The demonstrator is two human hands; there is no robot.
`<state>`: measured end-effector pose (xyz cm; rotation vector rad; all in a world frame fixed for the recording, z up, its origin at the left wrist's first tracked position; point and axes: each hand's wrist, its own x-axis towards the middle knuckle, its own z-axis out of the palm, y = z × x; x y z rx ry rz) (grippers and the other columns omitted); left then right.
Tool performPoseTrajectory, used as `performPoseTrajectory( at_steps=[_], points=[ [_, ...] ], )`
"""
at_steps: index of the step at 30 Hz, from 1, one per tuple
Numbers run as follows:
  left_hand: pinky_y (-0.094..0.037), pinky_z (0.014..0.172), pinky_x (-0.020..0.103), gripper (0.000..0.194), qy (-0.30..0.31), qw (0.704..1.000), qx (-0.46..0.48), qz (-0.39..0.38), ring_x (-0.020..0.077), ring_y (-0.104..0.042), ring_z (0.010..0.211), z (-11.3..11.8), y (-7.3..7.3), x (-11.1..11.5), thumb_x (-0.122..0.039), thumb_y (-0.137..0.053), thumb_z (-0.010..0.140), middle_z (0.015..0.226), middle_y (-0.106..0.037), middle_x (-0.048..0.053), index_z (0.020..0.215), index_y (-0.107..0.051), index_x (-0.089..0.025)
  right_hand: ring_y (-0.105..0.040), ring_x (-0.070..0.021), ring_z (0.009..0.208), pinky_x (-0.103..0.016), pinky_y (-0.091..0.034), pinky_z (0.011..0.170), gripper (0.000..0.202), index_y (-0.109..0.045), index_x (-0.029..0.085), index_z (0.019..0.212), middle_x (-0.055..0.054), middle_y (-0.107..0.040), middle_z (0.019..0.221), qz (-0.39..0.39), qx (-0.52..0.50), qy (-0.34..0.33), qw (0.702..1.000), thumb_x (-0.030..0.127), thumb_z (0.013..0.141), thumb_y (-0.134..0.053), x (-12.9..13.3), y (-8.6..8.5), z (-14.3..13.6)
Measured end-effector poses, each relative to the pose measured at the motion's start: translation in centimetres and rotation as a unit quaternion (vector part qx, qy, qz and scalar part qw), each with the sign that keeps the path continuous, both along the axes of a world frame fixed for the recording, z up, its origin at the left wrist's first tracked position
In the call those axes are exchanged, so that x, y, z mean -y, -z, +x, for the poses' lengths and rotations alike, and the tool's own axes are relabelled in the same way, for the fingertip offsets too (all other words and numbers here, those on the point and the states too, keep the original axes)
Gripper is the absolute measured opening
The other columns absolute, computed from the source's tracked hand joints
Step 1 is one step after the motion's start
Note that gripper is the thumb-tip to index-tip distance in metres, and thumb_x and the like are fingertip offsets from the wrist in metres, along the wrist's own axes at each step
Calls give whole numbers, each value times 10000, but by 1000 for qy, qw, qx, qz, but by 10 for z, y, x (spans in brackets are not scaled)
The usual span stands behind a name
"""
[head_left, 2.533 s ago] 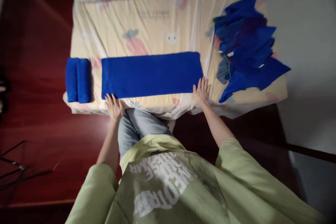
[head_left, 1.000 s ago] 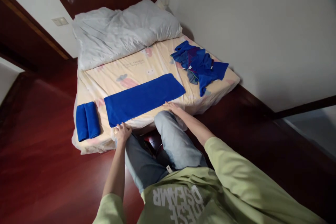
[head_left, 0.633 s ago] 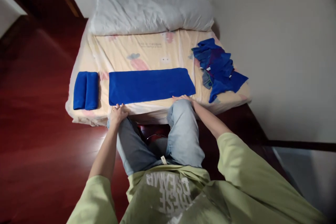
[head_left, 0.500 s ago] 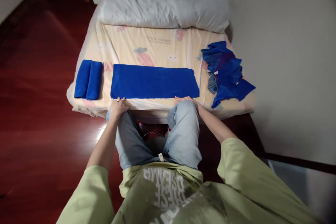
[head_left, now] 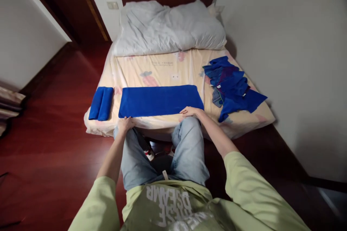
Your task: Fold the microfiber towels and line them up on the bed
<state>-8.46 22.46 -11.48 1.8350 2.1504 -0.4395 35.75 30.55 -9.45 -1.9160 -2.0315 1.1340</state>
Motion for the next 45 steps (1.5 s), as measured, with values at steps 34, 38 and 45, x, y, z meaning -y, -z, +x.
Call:
performPoseTrajectory(
  at_steps=[34,38,45],
  points=[
    [-275,1232,611,354,132,956,67,255,321,-490,1446,47,-19,79,-281,-455,993,1479,-632,115,1183,-749,-225,-772,-177,815,-316,-602,880,191,-626,184,857,-67,-795,930,-148,-621,343,689,184,748,-783,113,73,-150],
    [-357,1240,498,356,129,968,92,196,284,-518,1430,52,-20,58,-311,-478,1002,1466,-649,65,1225,-750,-260,-773,-181,802,-328,-621,849,227,-639,176,868,-59,-797,953,-135,-636,327,686,247,749,-819,97,74,-158],
    [-469,1188,403,397,113,978,117,131,250,-587,1358,30,-28,-6,-268,-457,993,1411,-684,34,1270,-740,-283,-780,-198,778,-346,-650,802,317,-609,197,795,-71,-800,878,-123,-639,404,643,371,744,-869,64,78,-179]
  ],
)
